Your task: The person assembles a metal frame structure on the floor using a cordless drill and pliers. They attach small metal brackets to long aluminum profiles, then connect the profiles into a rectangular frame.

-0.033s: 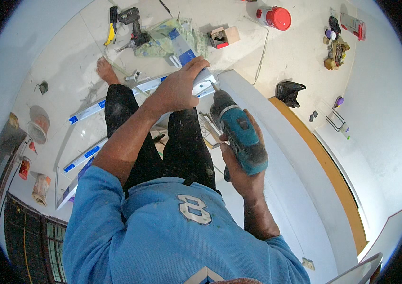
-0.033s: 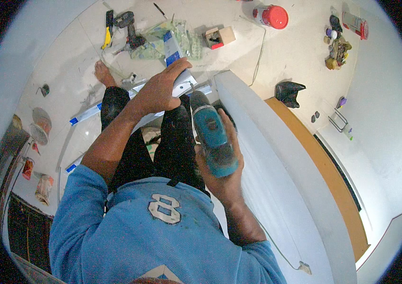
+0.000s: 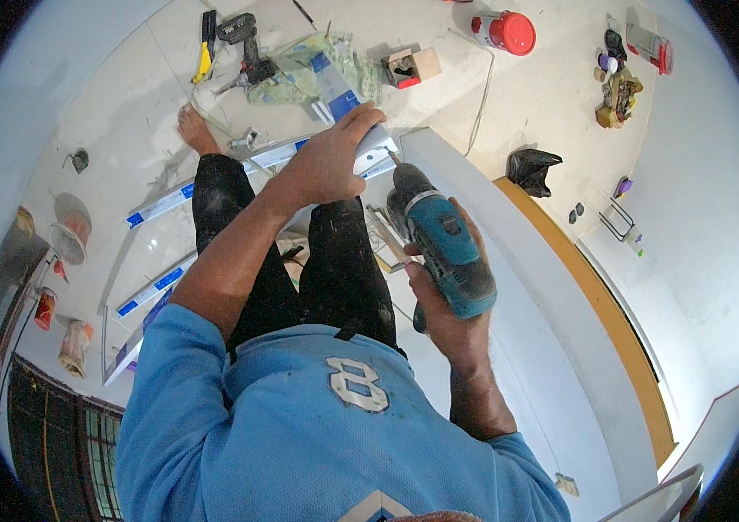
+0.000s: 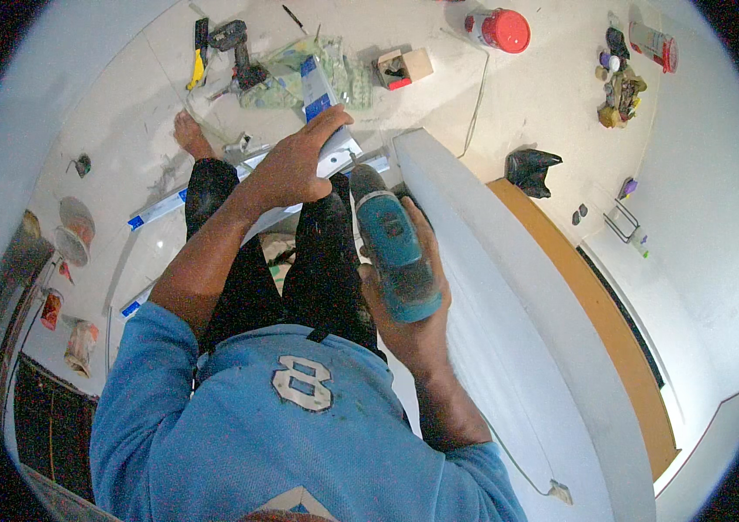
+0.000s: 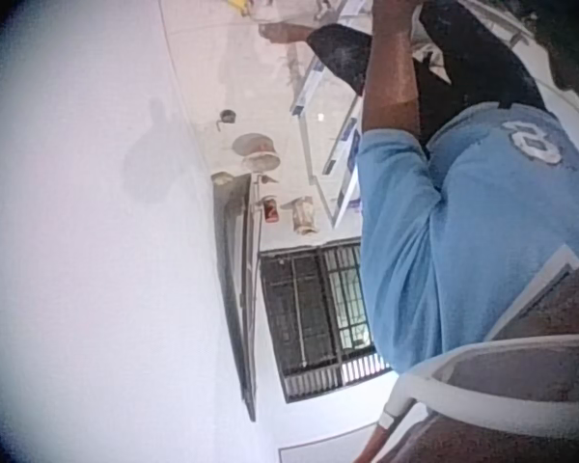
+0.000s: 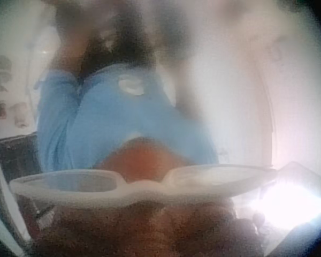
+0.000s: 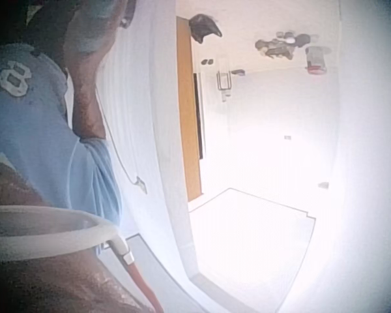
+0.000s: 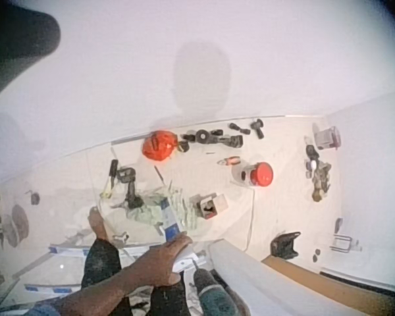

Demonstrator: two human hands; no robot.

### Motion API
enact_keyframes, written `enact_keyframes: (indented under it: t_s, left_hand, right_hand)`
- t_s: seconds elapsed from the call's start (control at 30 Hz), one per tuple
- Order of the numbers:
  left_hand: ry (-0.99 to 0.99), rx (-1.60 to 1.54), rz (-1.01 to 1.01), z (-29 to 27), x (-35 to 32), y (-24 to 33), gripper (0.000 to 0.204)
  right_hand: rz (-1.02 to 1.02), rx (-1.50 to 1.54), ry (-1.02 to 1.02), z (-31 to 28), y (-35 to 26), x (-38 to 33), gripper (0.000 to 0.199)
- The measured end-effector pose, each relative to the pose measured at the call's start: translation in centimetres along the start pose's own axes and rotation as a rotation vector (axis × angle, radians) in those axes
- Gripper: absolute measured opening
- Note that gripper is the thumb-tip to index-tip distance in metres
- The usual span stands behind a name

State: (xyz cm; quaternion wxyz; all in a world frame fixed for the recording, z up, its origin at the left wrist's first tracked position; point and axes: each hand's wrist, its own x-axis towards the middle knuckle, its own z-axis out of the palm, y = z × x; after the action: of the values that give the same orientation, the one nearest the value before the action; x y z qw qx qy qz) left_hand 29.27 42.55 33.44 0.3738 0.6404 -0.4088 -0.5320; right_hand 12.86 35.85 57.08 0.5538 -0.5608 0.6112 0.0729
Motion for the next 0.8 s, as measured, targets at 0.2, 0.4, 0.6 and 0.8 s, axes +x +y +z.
enact_keyframes:
  t_s: [0.2,0.4,0.6,0.8]
  left_hand:
    - [-0.009,0.033,0.01,0.2,0.6,-0.7,0.096]
    - [-0.05,0.0,-0.027,-0.2,0.8,0.0,0.095]
    - [0.005,0.014,0.023,0.7,0.6,-1.0,0.095]
    - [-0.014,0.047,0.012,0.8,0.7,-0.7,0.096]
  right_hand:
    - [-0.049,-0.148,-0.092,-2.0,-1.7,2.6,0.078]
    - [-0.157,-0.256,-0.108,-2.5,-1.3,2.7,0.083]
    - [-0.177,-0.321,-0.125,-2.7,-1.2,2.5,0.09]
    - [-0.22,-0.343,-0.107,-2.7,-0.3,2.4,0.092]
